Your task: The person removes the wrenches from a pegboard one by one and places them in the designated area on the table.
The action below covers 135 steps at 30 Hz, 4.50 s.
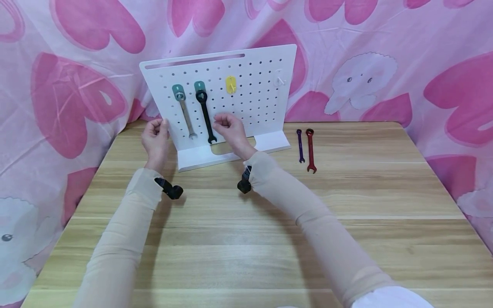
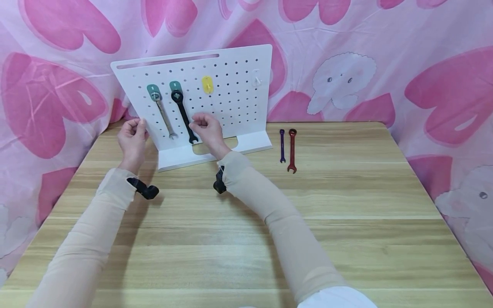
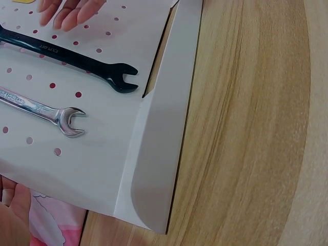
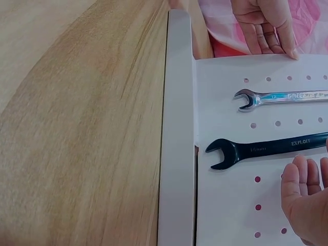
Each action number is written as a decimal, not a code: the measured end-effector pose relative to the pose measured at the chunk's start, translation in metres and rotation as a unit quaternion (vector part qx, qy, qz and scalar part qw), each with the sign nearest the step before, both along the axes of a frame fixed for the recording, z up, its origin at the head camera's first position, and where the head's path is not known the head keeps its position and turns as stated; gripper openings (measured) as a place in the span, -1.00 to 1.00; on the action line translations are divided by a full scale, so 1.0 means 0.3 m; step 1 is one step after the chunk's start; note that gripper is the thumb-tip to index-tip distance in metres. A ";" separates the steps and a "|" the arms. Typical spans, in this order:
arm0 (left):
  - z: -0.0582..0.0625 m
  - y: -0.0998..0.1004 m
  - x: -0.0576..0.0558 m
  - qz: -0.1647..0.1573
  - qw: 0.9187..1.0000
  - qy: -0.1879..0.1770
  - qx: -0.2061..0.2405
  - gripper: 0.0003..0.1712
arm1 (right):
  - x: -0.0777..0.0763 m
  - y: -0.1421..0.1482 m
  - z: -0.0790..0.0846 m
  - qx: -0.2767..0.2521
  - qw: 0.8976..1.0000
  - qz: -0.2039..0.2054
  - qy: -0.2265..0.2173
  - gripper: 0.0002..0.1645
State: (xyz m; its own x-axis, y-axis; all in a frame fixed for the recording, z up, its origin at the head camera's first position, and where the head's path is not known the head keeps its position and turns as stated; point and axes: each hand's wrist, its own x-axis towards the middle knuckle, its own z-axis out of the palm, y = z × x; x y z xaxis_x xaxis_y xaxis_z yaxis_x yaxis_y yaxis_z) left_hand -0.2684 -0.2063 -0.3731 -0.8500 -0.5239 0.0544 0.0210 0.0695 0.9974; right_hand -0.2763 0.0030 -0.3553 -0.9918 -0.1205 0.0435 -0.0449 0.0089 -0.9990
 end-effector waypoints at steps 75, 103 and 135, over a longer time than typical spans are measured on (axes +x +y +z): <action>-0.003 0.000 0.002 0.000 1.000 0.020 0.013 -0.84 | -0.037 -0.080 -0.045 0.002 1.000 -0.022 -0.007 -0.71; -0.002 -0.001 0.004 -0.013 1.000 0.010 0.014 -0.75 | -0.027 -0.076 -0.052 0.021 1.000 -0.007 -0.006 -0.78; -0.002 -0.003 0.008 -0.020 1.000 0.000 0.021 -0.72 | 0.004 -0.043 -0.050 -0.005 0.999 0.034 -0.029 -0.78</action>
State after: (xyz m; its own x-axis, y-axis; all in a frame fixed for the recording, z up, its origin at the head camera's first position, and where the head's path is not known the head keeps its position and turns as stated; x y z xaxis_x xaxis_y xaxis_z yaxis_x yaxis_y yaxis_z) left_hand -0.2658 -0.2073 -0.3737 -0.8703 -0.4913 0.0333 0.0232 0.0267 0.9994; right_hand -0.2751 -0.0098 -0.3704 -0.9823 -0.1869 -0.0125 0.0132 -0.0022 -0.9999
